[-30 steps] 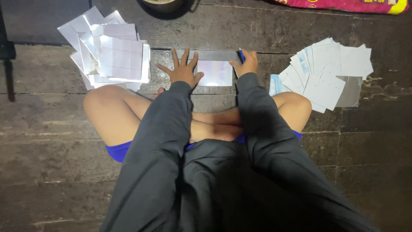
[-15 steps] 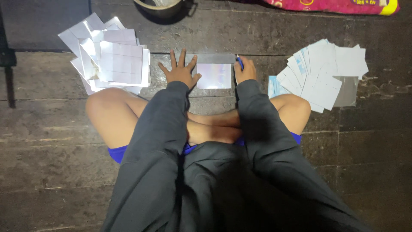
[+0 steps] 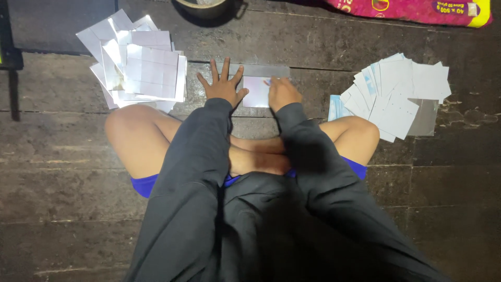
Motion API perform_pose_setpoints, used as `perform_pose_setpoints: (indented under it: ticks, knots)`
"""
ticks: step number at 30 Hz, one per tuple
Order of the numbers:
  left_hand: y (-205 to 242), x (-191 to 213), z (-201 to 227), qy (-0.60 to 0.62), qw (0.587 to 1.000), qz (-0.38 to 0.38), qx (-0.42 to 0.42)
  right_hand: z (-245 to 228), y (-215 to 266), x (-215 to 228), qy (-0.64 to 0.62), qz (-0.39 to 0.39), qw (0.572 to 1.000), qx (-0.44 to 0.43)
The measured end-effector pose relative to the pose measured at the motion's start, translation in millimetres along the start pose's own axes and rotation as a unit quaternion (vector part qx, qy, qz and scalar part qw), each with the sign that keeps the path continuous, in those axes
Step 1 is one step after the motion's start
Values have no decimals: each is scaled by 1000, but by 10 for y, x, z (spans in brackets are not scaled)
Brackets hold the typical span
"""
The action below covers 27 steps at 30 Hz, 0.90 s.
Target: Marking lines on small pieces of paper using a ruler and a pen
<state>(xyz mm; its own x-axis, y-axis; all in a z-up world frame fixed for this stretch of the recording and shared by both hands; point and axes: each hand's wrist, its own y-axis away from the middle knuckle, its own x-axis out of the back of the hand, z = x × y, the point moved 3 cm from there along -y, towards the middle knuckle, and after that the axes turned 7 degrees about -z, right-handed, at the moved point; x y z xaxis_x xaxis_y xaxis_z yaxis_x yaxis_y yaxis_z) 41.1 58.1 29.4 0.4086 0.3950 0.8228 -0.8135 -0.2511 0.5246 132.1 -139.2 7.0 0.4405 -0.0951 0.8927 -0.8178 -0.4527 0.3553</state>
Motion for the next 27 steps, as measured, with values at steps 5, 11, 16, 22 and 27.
perform_pose_setpoints:
  ticks: [5, 11, 16, 22, 27]
  knots:
    - [-30, -31, -13, -3, 1000, 1, -3, -343, -76, -44, 24, -19, 998, 55]
    - [-58, -55, -11, 5, 1000, 5, -4, -610, -248, 28, 45, -37, 995, 79]
    - [-112, -74, -30, 1, 1000, 9, 0, -890, -127, 273, 73, -50, 991, 101]
    - [-66, -45, 1, 22, 1000, -1, -5, -671, -262, 373, 128, -76, 986, 76]
    - [-56, -24, 17, 36, 999, 5, -2, -160, -253, 653, 255, -114, 960, 38]
